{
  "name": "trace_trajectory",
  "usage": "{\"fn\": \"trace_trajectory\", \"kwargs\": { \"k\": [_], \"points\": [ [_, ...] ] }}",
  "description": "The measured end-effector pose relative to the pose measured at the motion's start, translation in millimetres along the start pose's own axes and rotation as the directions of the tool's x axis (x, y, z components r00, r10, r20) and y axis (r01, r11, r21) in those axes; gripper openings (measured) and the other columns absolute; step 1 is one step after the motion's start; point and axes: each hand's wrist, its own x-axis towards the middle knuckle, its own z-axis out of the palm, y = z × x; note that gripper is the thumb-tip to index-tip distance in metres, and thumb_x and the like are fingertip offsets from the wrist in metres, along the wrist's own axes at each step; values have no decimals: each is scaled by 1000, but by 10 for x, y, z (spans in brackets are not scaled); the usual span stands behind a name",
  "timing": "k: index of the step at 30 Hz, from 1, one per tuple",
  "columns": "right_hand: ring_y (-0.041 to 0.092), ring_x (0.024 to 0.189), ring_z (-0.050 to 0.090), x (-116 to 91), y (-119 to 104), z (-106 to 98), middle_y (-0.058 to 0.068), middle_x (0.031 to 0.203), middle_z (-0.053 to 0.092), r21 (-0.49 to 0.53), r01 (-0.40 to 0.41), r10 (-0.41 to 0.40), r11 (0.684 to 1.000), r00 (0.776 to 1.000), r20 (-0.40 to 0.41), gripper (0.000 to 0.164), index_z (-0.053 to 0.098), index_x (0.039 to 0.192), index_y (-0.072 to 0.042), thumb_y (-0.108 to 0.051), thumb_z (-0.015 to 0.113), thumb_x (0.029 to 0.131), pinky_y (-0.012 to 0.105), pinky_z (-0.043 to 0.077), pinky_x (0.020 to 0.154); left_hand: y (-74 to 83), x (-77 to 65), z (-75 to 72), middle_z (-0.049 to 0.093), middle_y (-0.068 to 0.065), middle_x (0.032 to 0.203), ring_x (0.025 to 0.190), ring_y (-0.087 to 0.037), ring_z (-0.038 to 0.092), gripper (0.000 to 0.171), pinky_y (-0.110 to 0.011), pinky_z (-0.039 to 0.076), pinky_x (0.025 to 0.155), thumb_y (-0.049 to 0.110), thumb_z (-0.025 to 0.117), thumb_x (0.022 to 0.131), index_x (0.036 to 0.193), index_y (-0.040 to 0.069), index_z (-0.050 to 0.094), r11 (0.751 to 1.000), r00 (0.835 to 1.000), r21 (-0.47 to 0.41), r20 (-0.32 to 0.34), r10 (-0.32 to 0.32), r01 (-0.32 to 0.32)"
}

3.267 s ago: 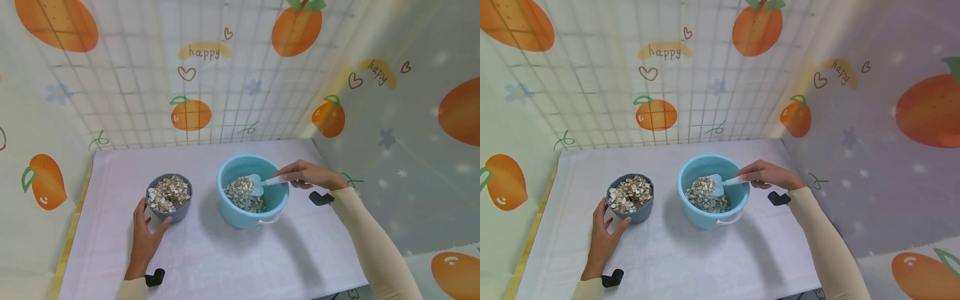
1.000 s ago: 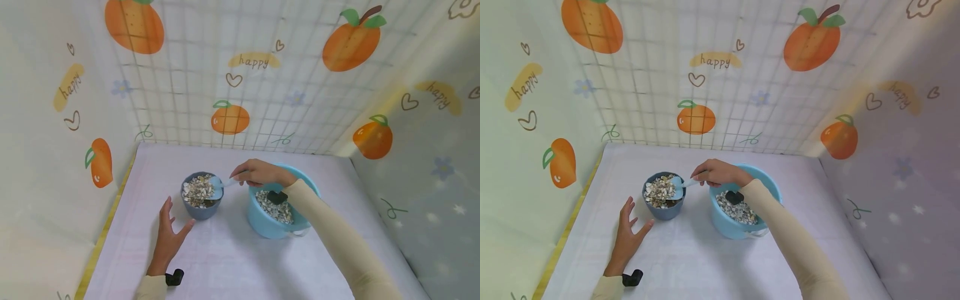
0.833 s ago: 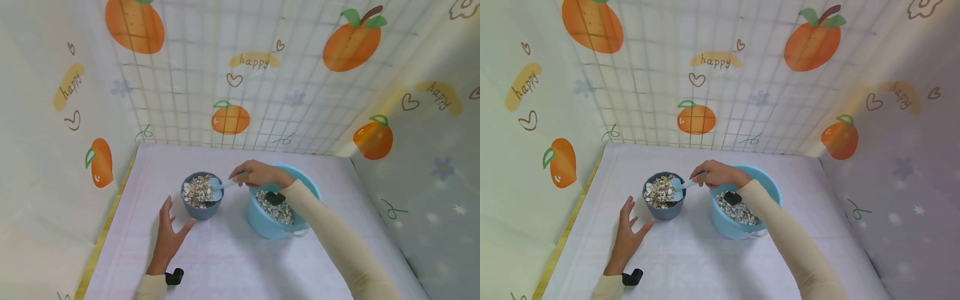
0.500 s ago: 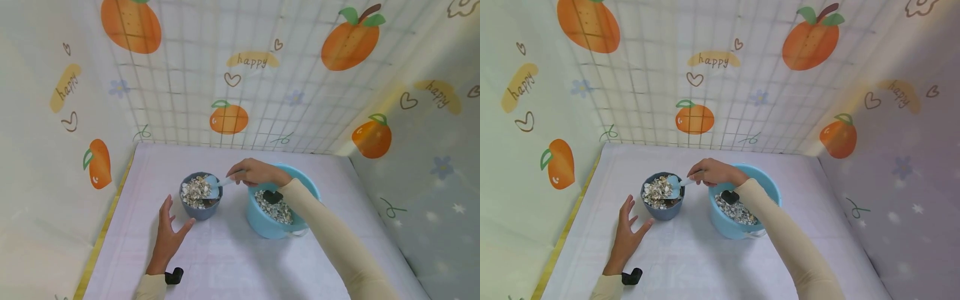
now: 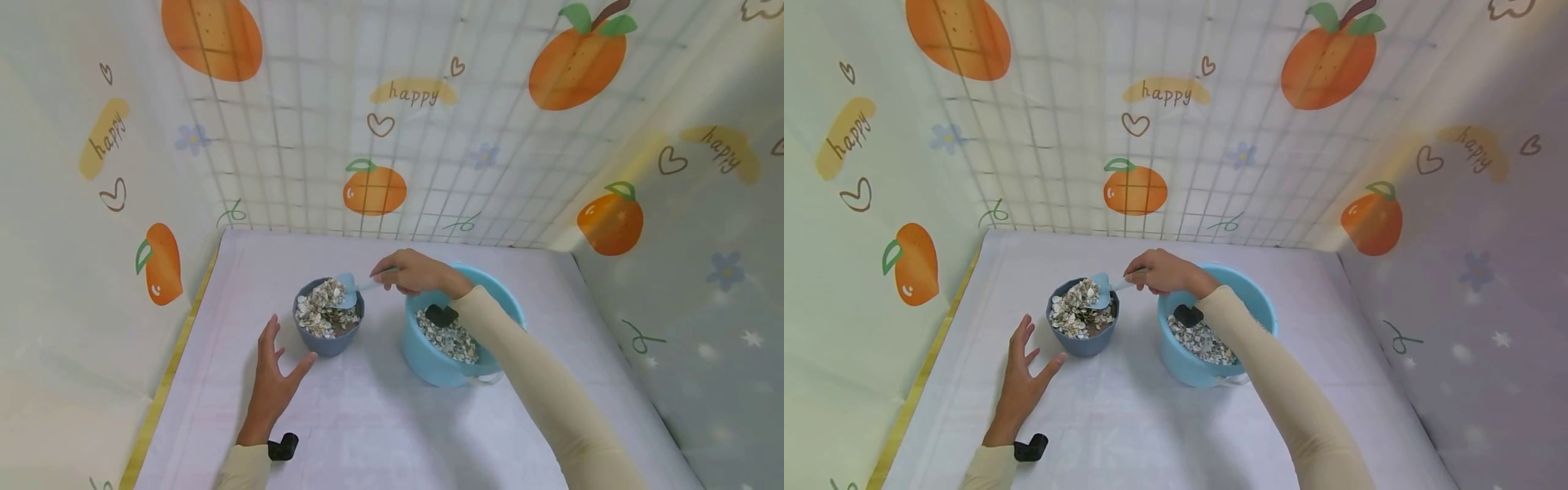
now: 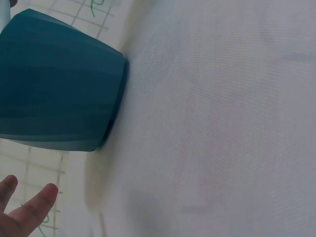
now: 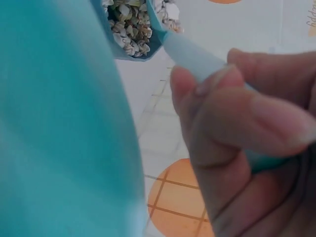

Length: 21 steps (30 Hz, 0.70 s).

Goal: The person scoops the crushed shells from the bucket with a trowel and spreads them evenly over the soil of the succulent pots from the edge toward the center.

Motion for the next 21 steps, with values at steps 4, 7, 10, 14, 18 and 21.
{"fn": "trace_trajectory", "kwargs": {
  "k": [4, 7, 10, 14, 18, 21],
  "points": [
    [14, 39, 35, -8, 24, -13, 6, 88, 68, -33, -20, 19, 999, 999, -27, 31, 65, 127, -7, -22, 50, 104, 30, 38, 45, -5, -1, 8, 13, 9, 160, 144, -17, 18, 99, -53, 35, 108, 43, 76, 85, 158, 30, 12, 1000, 1000, -4, -9, 0, 0],
    [14, 39, 36, -27, 27, -25, 5, 89, 67, -52, -27, 25, 998, 999, -42, 30, 65, 127, -8, -23, 50, 105, 30, 39, 44, -7, 7, 11, 14, 8, 160, 144, -18, 19, 99, -54, 35, 108, 42, 77, 85, 159, 27, 12, 1000, 1000, -3, -11, 8, -8],
    [14, 39, 38, -49, 18, -41, 4, 89, 67, -89, -25, 20, 996, 998, -55, 30, 65, 127, -7, -22, 50, 104, 31, 42, 46, -3, 16, 9, 14, 8, 160, 144, -18, 19, 99, -54, 35, 108, 43, 77, 85, 159, 25, 13, 1000, 1000, -2, -12, 7, -7],
    [15, 41, 43, -93, 0, -60, 3, 90, 67, -145, -33, 23, 989, 997, -70, 30, 65, 127, -6, -21, 51, 104, 32, 46, 49, 2, 20, 3, 13, 8, 160, 144, -18, 18, 100, -54, 34, 108, 45, 76, 84, 159, 28, 12, 1000, 1000, -2, -12, 0, 0],
    [15, 43, 47, -184, -10, -70, 3, 93, 68, -181, -42, 28, 983, 997, -78, 32, 64, 128, -6, -22, 50, 104, 34, 50, 58, 7, 16, 5, 13, 6, 160, 144, -20, 18, 100, -54, 35, 108, 45, 76, 84, 158, 30, 11, 1000, 1000, 7, -10, -1, 1],
    [15, 41, 45, -267, -13, -77, 6, 95, 70, -185, -44, 30, 982, 997, -75, 33, 63, 129, -6, -23, 50, 105, 36, 51, 67, 9, 17, 8, 13, 6, 160, 145, -19, 18, 100, -54, 34, 108, 45, 76, 84, 158, 32, 10, 1000, 1000, 11, -8, -3, 3]
  ]
}}
